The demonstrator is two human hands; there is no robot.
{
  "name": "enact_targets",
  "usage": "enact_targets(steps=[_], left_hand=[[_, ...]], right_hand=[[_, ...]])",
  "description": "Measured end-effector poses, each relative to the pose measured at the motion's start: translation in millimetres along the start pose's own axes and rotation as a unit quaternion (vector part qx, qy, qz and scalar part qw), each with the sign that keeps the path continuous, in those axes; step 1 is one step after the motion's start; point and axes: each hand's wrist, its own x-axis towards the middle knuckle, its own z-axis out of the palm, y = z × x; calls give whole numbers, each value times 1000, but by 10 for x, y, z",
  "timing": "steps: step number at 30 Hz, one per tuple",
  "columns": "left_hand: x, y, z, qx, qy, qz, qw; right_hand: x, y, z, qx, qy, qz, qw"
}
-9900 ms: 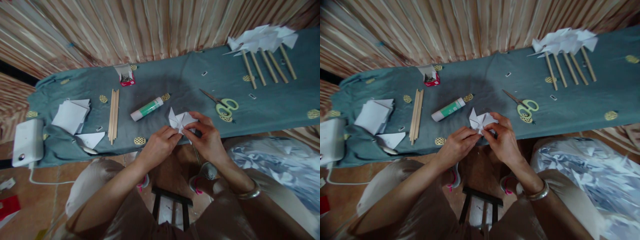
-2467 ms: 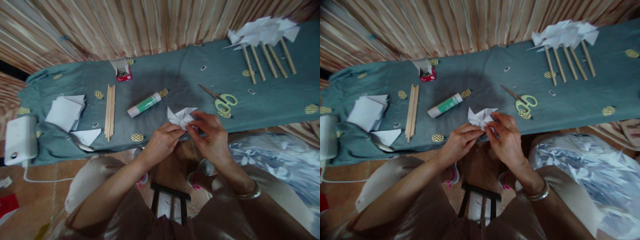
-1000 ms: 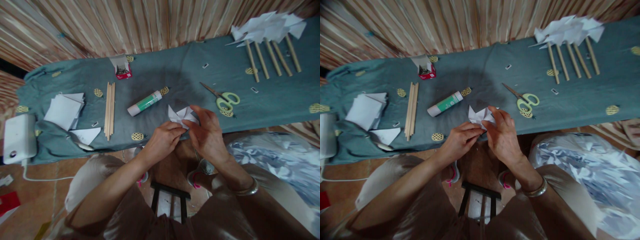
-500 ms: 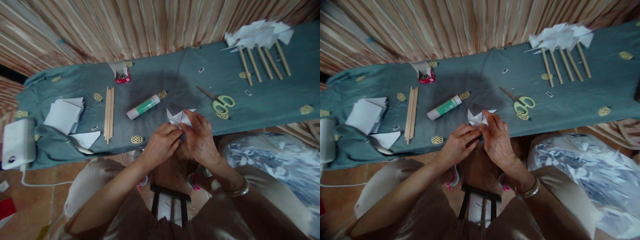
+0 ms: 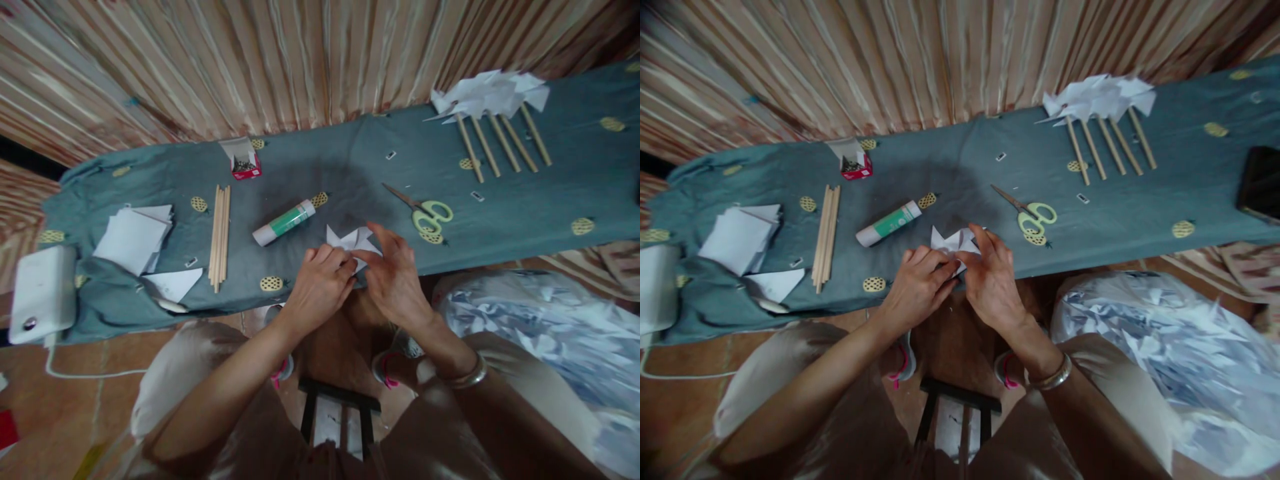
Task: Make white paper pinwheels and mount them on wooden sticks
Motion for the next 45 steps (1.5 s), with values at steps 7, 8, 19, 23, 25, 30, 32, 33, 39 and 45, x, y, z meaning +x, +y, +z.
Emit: enact_targets(steps=[7,8,19,23,25,30,32,33,39,45], left_hand=[[1,-6,-5,-4,2,3,1000],[2,-6,-7,-5,0,2,1000],[8,-24,11,-21,-1,0,1000],[17,-23,-2,-29,-1,-3,1000],[23,-17,-11,-29,-4,-6,1000],[27,-7,-13,-23,-3,-6,1000],[26,-8,-11,-24,-1,-4,1000],[26,-9,-11,-23,0,-3,1000],[29,-18,-12,-26,7,0,1000],[27,-32,2,-28,-6,0,1000]], right_hand=[[-1,17,-43,7,-9,7,1000],[4,13,-41,-1,-10,4,1000],[17,-20,73,-18,2,-25,1000],[10,-26,94,2,13,-23,1000],[7,-25,78,10,12,-20,1000],[-5,-4,-17,40,2,-3,999],[-10,5,-50,40,8,4,999],[-11,8,-62,35,12,5,999],[-6,25,-72,4,-7,-14,1000],[-8,-4,5,0,-13,-12,1000]])
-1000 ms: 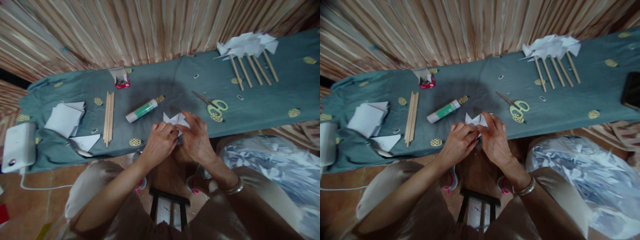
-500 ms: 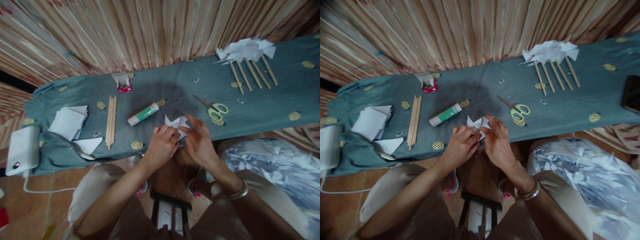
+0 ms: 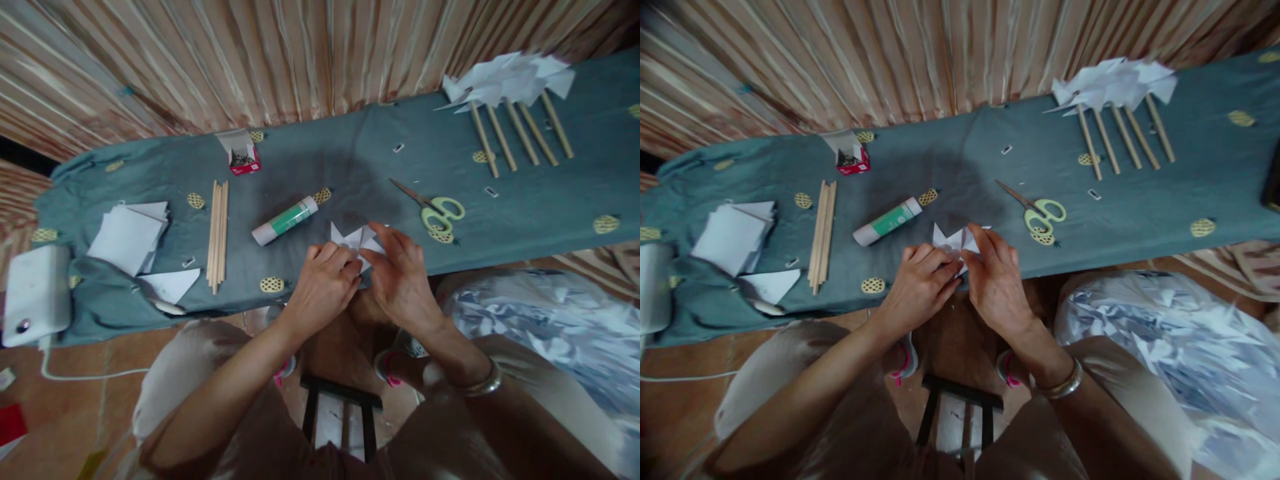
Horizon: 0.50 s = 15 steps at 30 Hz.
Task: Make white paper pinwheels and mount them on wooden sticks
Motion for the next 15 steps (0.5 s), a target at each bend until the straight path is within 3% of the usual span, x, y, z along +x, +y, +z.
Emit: enact_targets(steps=[15], left_hand=[[5,16,-16,2,12,-1,1000]], right_hand=[[-20,9,-44,13,17,5,1000]])
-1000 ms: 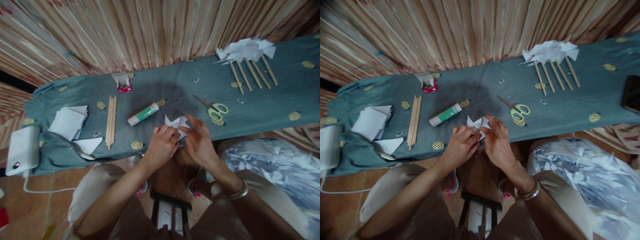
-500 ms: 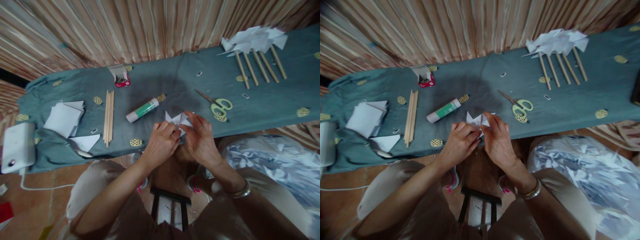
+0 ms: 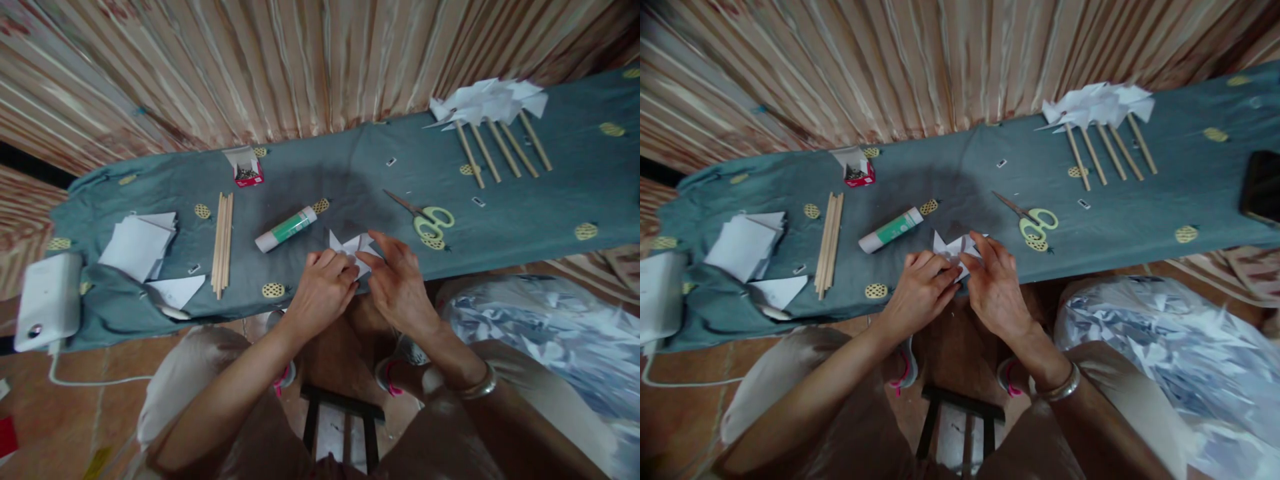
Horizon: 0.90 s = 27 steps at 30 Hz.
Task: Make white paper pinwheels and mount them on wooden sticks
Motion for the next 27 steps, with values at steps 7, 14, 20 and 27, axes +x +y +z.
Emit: enact_targets(steps=[7,14,20,27], left_hand=[[-3,-25,10,-17,3,2,1000],[-68,-139,-64,-109,66,-56,990],[-140,-308,-115,-222,103,-164,956],[-122,-238,-82,-528,83,-350,769]], right_hand=[[51,-21,-31,-25,-54,-31,998],[108,-62,-79,-18,-59,-29,998],[141,-63,-41,-18,-32,-37,999],[152,-7,50,14,8,-26,1000]])
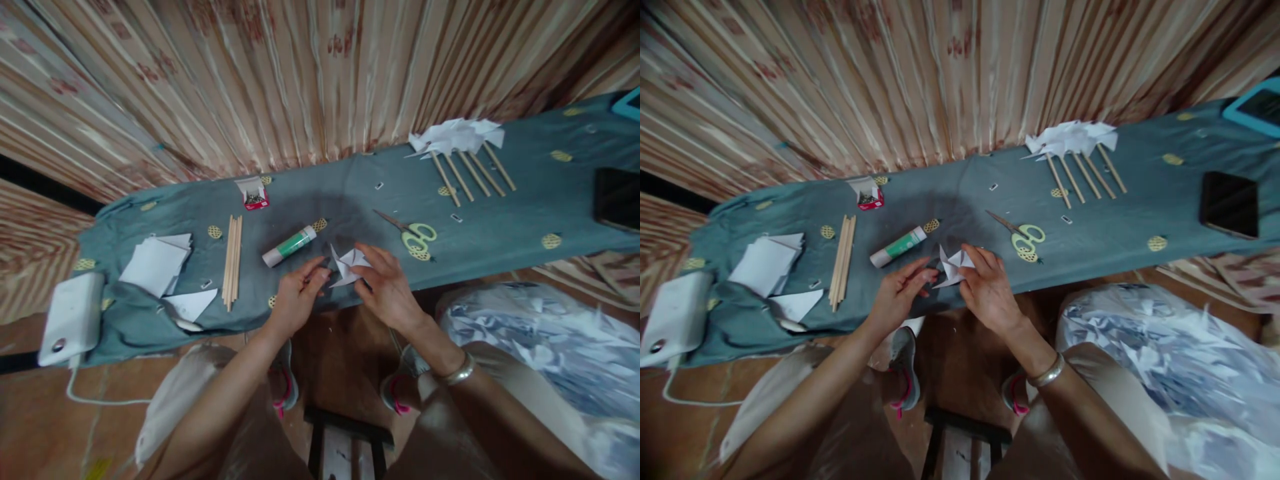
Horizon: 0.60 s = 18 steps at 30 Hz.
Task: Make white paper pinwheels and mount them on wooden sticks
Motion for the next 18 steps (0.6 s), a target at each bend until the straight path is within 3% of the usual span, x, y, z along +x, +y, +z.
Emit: enact_targets(steps=[3,6,12,18], left_hand=[[-16,70,73,-175,1,-88,981],[-14,123,134,-252,5,-124,960],[40,117,221,-321,-35,-124,938],[40,177,250,-330,-44,-94,938]], right_hand=[[-11,19,21,14,14,9,1000],[-15,17,17,22,29,11,999],[2,-41,-8,18,51,0,999],[9,-146,-43,-9,47,-26,999]])
